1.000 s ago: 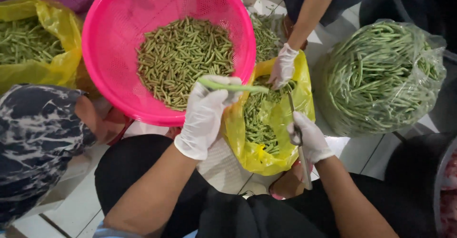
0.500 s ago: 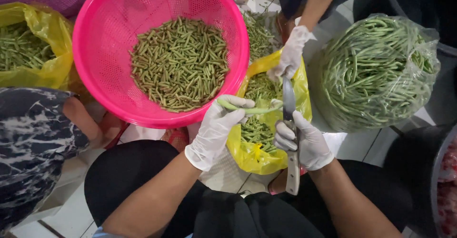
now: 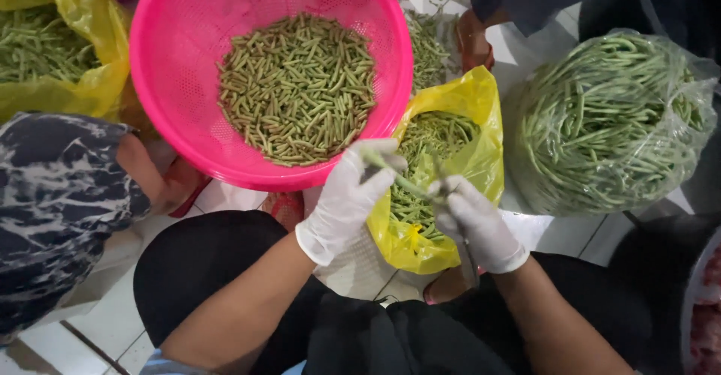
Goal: Trimming the ends and cutting green beans into smaller segments using a knife while wearing gloves.
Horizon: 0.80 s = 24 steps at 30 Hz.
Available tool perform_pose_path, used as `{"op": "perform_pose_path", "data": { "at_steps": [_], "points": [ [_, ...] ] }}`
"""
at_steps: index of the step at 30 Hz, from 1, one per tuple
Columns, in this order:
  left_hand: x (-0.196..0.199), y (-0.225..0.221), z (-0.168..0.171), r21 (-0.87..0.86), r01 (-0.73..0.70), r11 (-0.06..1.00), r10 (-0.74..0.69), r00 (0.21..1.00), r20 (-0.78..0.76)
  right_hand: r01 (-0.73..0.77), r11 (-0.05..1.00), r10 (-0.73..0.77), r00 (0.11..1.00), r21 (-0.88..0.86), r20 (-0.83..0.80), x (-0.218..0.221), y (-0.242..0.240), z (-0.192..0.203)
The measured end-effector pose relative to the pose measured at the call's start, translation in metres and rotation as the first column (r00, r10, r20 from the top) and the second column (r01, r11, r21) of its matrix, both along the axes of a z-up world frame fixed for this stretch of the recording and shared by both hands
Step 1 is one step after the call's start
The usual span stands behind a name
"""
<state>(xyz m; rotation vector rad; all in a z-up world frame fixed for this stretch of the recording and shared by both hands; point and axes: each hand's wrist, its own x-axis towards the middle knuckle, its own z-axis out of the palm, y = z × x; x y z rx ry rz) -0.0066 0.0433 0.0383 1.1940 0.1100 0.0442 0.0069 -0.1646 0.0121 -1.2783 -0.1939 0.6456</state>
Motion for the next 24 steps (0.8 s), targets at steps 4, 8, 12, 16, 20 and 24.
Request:
{"op": "perform_pose_path", "data": {
  "at_steps": [4, 8, 12, 16, 20, 24],
  "points": [
    [0.004, 0.001, -0.011, -0.100, 0.049, 0.994, -0.072, 0.966, -0.246, -0.088, 0.995, 0.085, 0.995, 0.056, 0.044, -0.018, 0.019, 0.013],
    [-0.009, -0.003, -0.002, -0.140, 0.239, 0.961, -0.275, 0.881, -0.385, 0.021, 0.998, -0.020, 0.999, -0.065, 0.025, -0.007, 0.015, 0.017],
    [-0.021, 0.009, -0.005, -0.111, 0.501, 0.858, -0.509, 0.802, -0.314, 0.211, 0.958, -0.196, 0.976, -0.193, 0.097, 0.028, 0.002, 0.036],
    [-0.016, 0.030, 0.002, -0.228, 0.531, 0.816, -0.577, 0.732, -0.362, 0.334, 0.888, -0.325, 0.942, -0.317, 0.084, 0.043, -0.016, 0.062],
    [-0.013, 0.041, 0.002, -0.399, 0.278, 0.874, -0.443, 0.794, -0.416, 0.332, 0.825, -0.260, 0.942, -0.458, 0.213, 0.050, 0.011, 0.085],
    [-0.001, 0.044, -0.033, -0.313, -0.008, 0.950, -0.164, 0.837, -0.522, 0.153, 0.494, 0.063, 0.976, -0.856, 0.211, 0.068, -0.029, -0.003]
  ]
}}
